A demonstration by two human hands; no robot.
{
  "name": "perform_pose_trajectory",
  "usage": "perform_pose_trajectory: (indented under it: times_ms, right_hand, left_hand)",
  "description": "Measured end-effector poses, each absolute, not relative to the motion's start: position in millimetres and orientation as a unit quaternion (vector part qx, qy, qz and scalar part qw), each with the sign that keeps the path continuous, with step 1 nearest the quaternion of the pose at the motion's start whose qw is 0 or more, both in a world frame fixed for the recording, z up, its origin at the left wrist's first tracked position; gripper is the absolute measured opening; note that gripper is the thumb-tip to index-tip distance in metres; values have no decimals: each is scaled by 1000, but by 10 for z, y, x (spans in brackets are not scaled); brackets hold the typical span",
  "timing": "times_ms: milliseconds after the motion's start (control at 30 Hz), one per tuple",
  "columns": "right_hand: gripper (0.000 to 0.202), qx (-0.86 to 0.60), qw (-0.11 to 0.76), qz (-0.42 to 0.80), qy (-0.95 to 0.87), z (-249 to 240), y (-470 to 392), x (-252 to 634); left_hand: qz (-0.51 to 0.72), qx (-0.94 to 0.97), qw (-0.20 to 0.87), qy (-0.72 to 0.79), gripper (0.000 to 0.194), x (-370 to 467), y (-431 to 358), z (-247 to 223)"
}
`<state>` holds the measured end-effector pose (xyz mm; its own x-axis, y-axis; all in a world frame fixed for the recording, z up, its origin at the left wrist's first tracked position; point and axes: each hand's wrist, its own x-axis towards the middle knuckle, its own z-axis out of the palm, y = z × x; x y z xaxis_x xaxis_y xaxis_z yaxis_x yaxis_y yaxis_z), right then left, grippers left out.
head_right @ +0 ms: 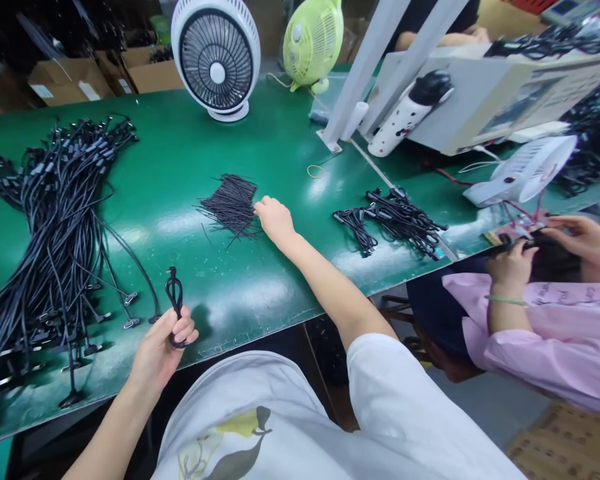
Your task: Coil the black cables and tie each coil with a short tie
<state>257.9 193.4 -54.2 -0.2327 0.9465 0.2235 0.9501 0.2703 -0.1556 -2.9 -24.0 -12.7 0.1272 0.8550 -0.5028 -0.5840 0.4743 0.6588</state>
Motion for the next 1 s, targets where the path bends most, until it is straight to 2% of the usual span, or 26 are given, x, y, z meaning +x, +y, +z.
perform_pose_trajectory:
  times_ms: [233,333,400,500,600,667,767,833,900,1000]
  right_hand:
    - [33,-608,115,-55,-784,-376,1785,2593]
    - [31,-620,144,-30,-771,-279,1638,2520]
    - [27,-591,207,32,-779,-230,1422,2385]
    - [20,-448,287,218,-818,-205,943,2080]
    - [17,-351,305,328,-822,-227,492,1805]
    - [19,-335,306,273,-849,-243,327,1709]
    - [23,-278,285,43,-916,-220,302,1670]
    - [23,-194,274,-89,-938,-170,369,1666]
    - [22,-105,254,-135,-952,-103,445,1659]
    - [25,-45,198,-110,-973,3,512,1654]
  left_hand:
    - [486,190,750,406,31,122,-139,-33]
    - [492,195,753,391,30,156,-131,3]
    - [494,198,755,383,34,178,-124,5]
    - [496,213,752,378,51,201,-104,-50]
    - [515,263,704,412,47,185,-89,-171]
    - [519,331,636,466,41,147,-86,-264]
    - [457,450,532,553,30,67,-74,-369]
    - [390,503,507,581,23,14,-54,-397]
    - [335,526,523,582,23,-31,-32,-387]
    - [298,525,584,543,32,-75,-24,-337]
